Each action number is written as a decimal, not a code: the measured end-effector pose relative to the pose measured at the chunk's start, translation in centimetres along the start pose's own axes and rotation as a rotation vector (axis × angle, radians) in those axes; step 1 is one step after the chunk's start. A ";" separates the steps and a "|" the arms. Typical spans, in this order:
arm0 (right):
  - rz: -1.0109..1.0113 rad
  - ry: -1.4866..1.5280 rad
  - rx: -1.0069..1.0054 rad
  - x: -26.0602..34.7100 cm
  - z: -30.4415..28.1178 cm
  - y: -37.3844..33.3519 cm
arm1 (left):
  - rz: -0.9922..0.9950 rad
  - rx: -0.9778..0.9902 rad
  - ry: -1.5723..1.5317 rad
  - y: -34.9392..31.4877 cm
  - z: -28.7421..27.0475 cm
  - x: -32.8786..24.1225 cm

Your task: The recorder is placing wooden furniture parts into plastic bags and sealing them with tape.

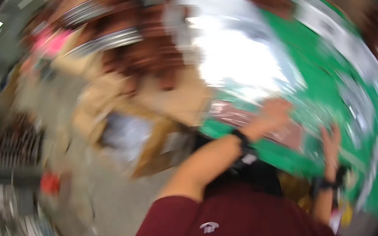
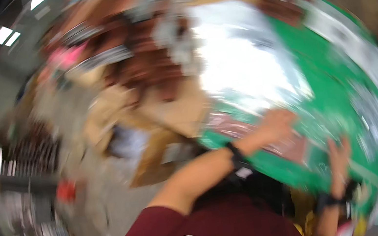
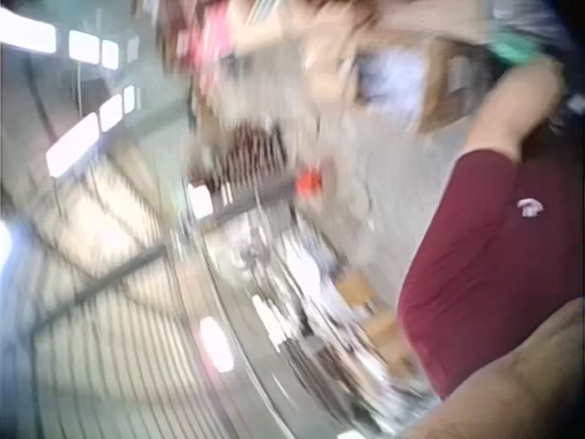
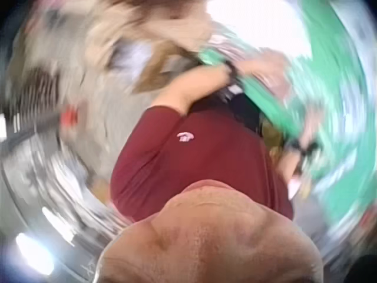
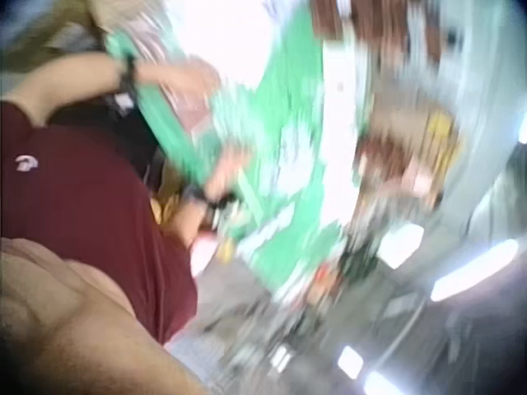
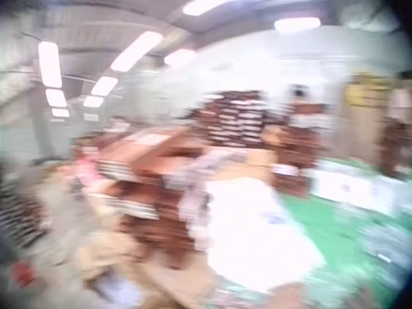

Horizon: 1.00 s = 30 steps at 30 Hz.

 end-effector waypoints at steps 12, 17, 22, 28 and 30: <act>0.196 -0.150 0.041 4.6 -1.6 0.7 | -0.107 0.298 0.096 -0.7 -3.0 -1.6; 0.180 0.540 0.171 5.2 -0.5 1.6 | -0.129 0.311 0.130 -0.8 -3.0 -1.0; 0.411 0.483 0.231 6.2 -2.8 -1.5 | -0.103 0.242 0.088 -0.7 -3.6 -1.6; 0.561 0.419 0.394 5.1 -2.8 -3.1 | -0.111 0.240 0.092 -1.0 -3.4 -1.4; 0.520 0.420 0.368 5.3 -2.8 -3.2 | -0.133 0.265 0.085 -0.9 -3.1 -1.4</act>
Point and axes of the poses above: each hand's wrist, its own y-axis towards the middle knuckle, its own z-axis out of the palm, x = y × z, the point moved 5 cm from there along y, towards the middle knuckle, and after that the axes turned 2 degrees about z, right-handed, at the moved point
